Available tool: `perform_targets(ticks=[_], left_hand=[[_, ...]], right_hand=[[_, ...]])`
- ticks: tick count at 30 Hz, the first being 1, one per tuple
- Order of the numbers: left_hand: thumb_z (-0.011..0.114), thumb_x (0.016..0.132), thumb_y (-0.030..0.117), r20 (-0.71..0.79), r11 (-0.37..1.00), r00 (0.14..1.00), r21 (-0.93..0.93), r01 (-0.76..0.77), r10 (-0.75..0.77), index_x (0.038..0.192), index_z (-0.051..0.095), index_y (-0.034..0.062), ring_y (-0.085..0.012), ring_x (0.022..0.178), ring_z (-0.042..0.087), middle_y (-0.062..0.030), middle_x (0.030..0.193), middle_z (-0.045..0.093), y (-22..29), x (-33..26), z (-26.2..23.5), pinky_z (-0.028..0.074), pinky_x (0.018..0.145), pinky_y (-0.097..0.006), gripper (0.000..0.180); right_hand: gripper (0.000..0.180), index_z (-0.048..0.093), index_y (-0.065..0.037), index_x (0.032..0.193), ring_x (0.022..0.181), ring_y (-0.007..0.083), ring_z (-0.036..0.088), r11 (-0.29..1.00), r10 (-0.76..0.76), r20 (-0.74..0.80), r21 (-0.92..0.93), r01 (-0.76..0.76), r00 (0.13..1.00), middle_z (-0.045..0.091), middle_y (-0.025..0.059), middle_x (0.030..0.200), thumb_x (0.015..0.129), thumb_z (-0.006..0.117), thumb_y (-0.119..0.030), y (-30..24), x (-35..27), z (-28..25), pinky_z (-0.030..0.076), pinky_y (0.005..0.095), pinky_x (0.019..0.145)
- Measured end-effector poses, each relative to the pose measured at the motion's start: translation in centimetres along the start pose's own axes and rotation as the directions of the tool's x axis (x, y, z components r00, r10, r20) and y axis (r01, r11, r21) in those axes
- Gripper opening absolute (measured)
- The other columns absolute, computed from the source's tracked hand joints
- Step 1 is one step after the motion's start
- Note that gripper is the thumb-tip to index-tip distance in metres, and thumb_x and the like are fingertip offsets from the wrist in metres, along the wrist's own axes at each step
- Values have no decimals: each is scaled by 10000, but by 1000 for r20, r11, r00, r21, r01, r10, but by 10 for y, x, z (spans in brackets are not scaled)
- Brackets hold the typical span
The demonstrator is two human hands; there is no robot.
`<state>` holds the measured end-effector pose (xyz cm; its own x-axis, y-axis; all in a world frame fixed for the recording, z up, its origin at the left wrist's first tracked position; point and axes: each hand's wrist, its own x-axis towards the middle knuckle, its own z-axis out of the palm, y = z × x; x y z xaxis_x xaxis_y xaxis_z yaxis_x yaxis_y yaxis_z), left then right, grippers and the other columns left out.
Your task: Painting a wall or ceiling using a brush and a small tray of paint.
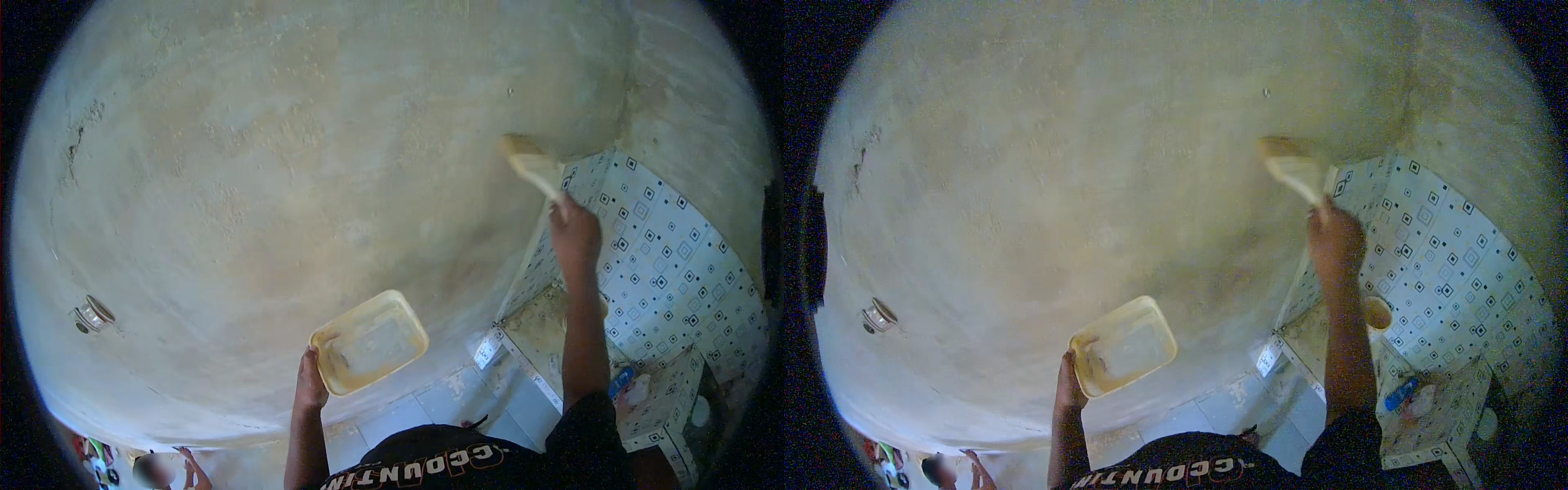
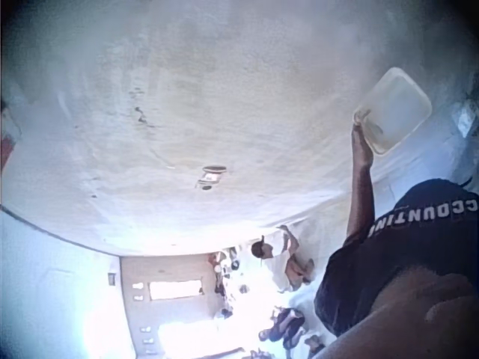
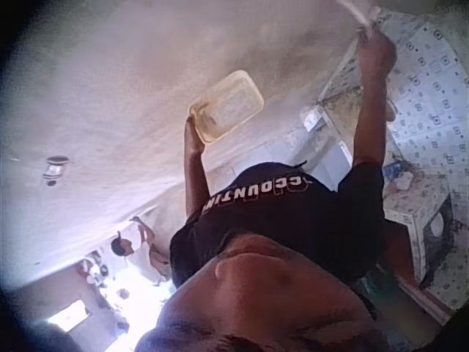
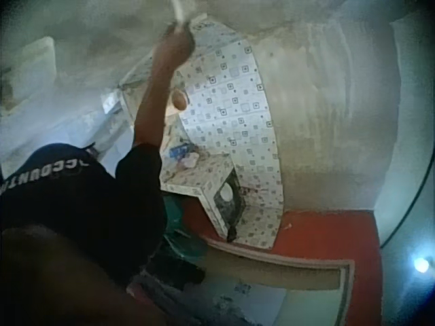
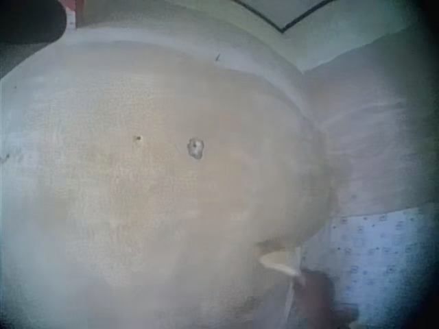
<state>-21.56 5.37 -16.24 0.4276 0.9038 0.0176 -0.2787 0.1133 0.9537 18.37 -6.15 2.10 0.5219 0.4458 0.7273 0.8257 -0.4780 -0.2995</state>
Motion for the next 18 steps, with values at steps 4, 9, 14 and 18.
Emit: perform_targets(ticks=[4,9,14,18], left_hand=[[268,924,389,-98,997,995,-77,8,-15,1179,440,30,-187,867,547,-102,996,545,-8,-7,-15,455,768,-319,472],[263,924,381,-85,991,996,-130,30,-41,1179,439,25,-196,872,549,-109,984,550,0,-10,-3,459,766,-327,472],[268,916,385,-125,991,991,-135,23,-40,1181,434,13,-201,875,549,-110,987,550,-5,-4,8,457,768,-335,487],[272,912,389,-115,990,993,-143,7,-23,1190,427,9,-201,897,544,-112,1023,542,-11,0,18,446,791,-328,496]], right_hand=[[333,543,-94,1078,570,316,554,907,-357,-51,221,359,933,539,126,697,784,566,-249,-90,-45,-12,451,410,537],[370,522,-112,1111,544,278,557,769,-544,89,451,453,835,514,108,660,773,571,-255,-143,-50,-32,455,397,490],[311,572,-97,1056,538,246,553,773,-537,54,431,466,842,527,94,636,758,597,-184,-128,-24,-17,446,354,507],[319,572,-95,1068,570,271,561,827,-476,95,387,408,874,551,106,665,762,594,-186,-88,-4,-18,450,364,547]])
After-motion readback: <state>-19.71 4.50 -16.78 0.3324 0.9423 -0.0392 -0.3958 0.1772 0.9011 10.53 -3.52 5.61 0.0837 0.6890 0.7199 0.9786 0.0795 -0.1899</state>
